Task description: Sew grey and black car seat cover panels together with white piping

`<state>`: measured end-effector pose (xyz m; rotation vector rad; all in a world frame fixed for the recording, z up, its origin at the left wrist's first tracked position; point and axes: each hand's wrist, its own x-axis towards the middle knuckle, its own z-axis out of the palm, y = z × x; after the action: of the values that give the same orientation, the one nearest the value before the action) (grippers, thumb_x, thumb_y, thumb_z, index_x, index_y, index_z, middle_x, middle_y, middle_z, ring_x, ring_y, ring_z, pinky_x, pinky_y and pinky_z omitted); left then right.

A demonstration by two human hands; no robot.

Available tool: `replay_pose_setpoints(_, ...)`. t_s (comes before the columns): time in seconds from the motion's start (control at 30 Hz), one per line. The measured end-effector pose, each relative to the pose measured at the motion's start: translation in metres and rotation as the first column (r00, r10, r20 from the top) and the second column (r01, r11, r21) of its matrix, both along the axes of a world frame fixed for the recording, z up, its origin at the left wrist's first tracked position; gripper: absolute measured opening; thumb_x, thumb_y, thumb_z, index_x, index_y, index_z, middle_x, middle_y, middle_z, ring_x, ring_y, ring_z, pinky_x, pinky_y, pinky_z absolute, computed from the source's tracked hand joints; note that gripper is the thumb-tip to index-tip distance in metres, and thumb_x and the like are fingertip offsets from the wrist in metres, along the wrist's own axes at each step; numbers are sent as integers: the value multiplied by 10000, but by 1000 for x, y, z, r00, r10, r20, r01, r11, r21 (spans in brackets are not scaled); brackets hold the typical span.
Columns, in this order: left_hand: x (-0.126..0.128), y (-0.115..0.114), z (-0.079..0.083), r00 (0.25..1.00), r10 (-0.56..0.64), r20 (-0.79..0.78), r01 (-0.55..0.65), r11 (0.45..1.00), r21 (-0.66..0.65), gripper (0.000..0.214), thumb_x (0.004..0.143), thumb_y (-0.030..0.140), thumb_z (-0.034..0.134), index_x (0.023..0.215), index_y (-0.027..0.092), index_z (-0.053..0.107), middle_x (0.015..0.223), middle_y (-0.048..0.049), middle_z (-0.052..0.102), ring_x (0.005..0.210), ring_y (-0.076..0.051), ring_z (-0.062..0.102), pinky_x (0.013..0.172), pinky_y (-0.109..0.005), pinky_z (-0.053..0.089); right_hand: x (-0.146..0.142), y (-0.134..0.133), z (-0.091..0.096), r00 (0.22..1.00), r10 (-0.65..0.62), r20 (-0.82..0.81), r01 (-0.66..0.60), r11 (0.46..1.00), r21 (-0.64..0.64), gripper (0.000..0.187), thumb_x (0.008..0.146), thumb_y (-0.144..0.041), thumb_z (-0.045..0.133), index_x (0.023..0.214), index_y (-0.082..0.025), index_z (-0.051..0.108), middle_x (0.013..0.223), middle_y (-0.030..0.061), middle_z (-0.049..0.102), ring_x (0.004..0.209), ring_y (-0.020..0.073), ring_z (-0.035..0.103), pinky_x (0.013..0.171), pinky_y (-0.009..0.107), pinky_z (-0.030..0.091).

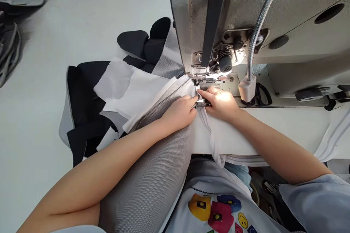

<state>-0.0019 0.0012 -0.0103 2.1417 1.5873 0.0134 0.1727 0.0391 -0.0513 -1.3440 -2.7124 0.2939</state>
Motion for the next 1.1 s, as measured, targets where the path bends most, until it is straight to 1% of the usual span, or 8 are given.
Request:
replay_pose_setpoints(0.3, 4, 14, -2, 999, 29, -39, -26, 998, 57, 331, 860, 147, 397, 1093, 164, 632, 948, -84, 607, 887, -224, 610, 801, -321, 482, -3, 6, 4, 994, -94, 56, 93, 996, 18, 507, 893, -317, 497, 1397, -268, 524, 1010, 81, 650, 840, 205, 601, 670, 266, 385)
replay_pose_setpoints(0.4, 6, 13, 3, 997, 45, -59, -43, 998, 35, 327, 889, 228, 410, 1146, 174, 605, 1036, -99, 611, 971, -243, 610, 844, -334, 478, -2, 7, 4, 994, -106, 33, 106, 994, 6, 494, 891, -313, 512, 1383, -282, 540, 1000, 74, 652, 830, 201, 599, 676, 263, 399)
replay_pose_setpoints(0.43, 6, 11, 6, 995, 52, -84, -51, 999, 4, 374, 885, 303, 459, 1220, 174, 565, 1111, -114, 600, 1034, -266, 600, 871, -348, 476, -2, 8, 4, 994, -105, 26, 105, 994, -2, 486, 891, -310, 515, 1375, -282, 550, 996, 73, 653, 832, 201, 600, 683, 263, 406)
replay_pose_setpoints(0.53, 3, 4, 15, 978, 53, -204, -81, 987, -136, 788, 755, 504, 637, 1404, 144, 373, 1308, -176, 512, 1177, -348, 541, 911, -396, 475, -1, 9, 5, 994, -107, 15, 108, 994, -20, 461, 895, -302, 511, 1351, -272, 574, 991, 70, 659, 845, 205, 598, 715, 272, 429)
replay_pose_setpoints(0.6, 0, 0, 19, 969, 37, -245, -78, 985, -157, 774, 767, 462, 624, 1413, 140, 345, 1324, -179, 498, 1171, -340, 550, 884, -389, 488, 0, 10, 4, 994, -112, 6, 112, 994, -17, 456, 891, -286, 513, 1340, -256, 583, 1002, 73, 664, 856, 211, 596, 736, 282, 443)
replay_pose_setpoints(0.67, -1, -3, 19, 966, 13, -259, -38, 995, -91, 590, 838, 308, 527, 1389, 159, 382, 1266, -144, 535, 1115, -294, 585, 834, -361, 503, 1, 11, 1, 993, -114, -13, 114, 994, -3, 448, 874, -258, 522, 1315, -234, 602, 1006, 78, 668, 874, 217, 598, 751, 289, 452)
replay_pose_setpoints(0.77, 1, -4, 16, 948, -39, -316, 44, 999, 8, 546, 853, 140, 422, 1398, 156, 395, 1187, -119, 567, 1020, -263, 619, 757, -347, 516, 3, 11, -4, 991, -121, -57, 122, 992, 14, 429, 844, -219, 539, 1262, -204, 634, 980, 83, 671, 900, 225, 602, 761, 292, 461)
replay_pose_setpoints(1.1, 6, 4, 13, 950, -81, -302, 76, 997, -29, 499, 861, 125, 384, 1343, 187, 500, 1074, -91, 610, 903, -255, 659, 677, -335, 508, -2, 7, -7, 992, -58, -115, 59, 998, 8, 445, 882, -292, 512, 1314, -229, 599, 1011, 72, 669, 936, 220, 601, 722, 284, 424)
